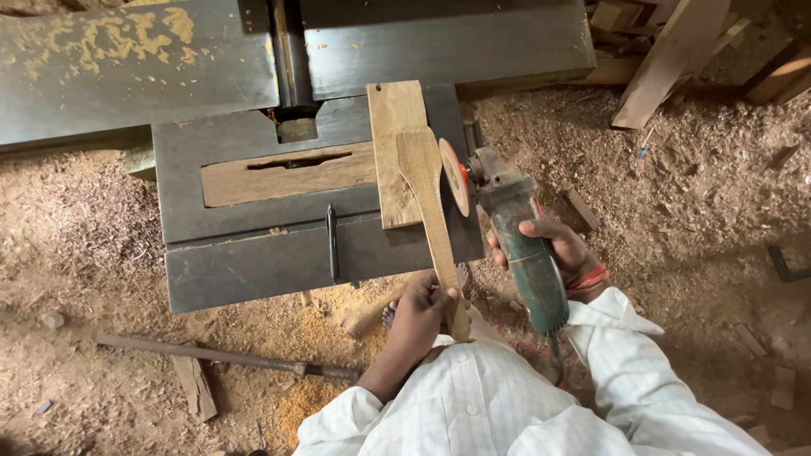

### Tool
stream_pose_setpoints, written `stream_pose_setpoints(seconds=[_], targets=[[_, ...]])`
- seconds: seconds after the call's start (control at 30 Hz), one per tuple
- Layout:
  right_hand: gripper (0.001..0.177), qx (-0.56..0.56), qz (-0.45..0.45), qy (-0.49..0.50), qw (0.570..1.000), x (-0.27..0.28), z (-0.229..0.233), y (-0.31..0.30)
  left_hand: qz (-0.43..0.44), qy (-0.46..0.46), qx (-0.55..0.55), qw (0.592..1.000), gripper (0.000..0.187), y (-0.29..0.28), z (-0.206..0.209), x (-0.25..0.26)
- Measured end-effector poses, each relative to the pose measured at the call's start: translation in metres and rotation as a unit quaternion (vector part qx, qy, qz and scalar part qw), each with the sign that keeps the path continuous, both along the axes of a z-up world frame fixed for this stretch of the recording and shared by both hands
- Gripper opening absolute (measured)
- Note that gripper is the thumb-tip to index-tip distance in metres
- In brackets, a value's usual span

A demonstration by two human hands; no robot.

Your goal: The person uses an angle grinder with a sanding disc to smooth the surface and edges of a wooden spoon. They hold the spoon with one hand and operate the tool with the other, rotating the spoon to access different areas.

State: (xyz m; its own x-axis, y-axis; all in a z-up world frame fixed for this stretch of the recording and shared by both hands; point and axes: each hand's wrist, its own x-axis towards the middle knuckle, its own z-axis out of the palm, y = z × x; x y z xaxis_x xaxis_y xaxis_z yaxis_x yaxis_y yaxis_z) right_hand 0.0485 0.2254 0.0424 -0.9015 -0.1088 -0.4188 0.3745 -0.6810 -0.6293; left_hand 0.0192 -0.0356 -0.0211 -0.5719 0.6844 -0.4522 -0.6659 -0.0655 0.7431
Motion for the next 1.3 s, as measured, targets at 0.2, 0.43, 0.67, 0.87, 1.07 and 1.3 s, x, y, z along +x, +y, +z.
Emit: stream_pose_setpoints(seconds=[0.2,0.43,0.67,0.87,1.07,1.3], targets=[[0.067,-0.008,-0.017,0.002,1.0,-0.013,-0.003,0.004,0.002,-0.001,-0.002,1.0,0.028,0.004,0.003,0.003],[0.064,-0.01,-0.003,0.033,0.999,-0.035,-0.002,0.006,-0.002,0.03,-0.007,1.0,0.026,0.003,0.002,0.005],[0.075,0.084,-0.03,-0.004,0.996,0.022,0.014,-0.009,-0.025,0.043,-0.1,0.994,0.023,-0.023,0.004,-0.014],[0.079,0.199,-0.072,-0.001,0.977,0.063,0.028,0.016,-0.085,0.353,-0.427,0.828,0.054,-0.096,0.02,-0.047],[0.075,0.236,-0.129,0.0,0.963,0.087,0.035,0.034,-0.03,0.564,-0.481,0.671,0.046,-0.134,0.033,-0.094],[0.069,0.211,-0.174,0.002,0.962,0.099,0.038,0.043,0.085,0.725,-0.549,0.408,0.013,-0.156,0.025,-0.112]])
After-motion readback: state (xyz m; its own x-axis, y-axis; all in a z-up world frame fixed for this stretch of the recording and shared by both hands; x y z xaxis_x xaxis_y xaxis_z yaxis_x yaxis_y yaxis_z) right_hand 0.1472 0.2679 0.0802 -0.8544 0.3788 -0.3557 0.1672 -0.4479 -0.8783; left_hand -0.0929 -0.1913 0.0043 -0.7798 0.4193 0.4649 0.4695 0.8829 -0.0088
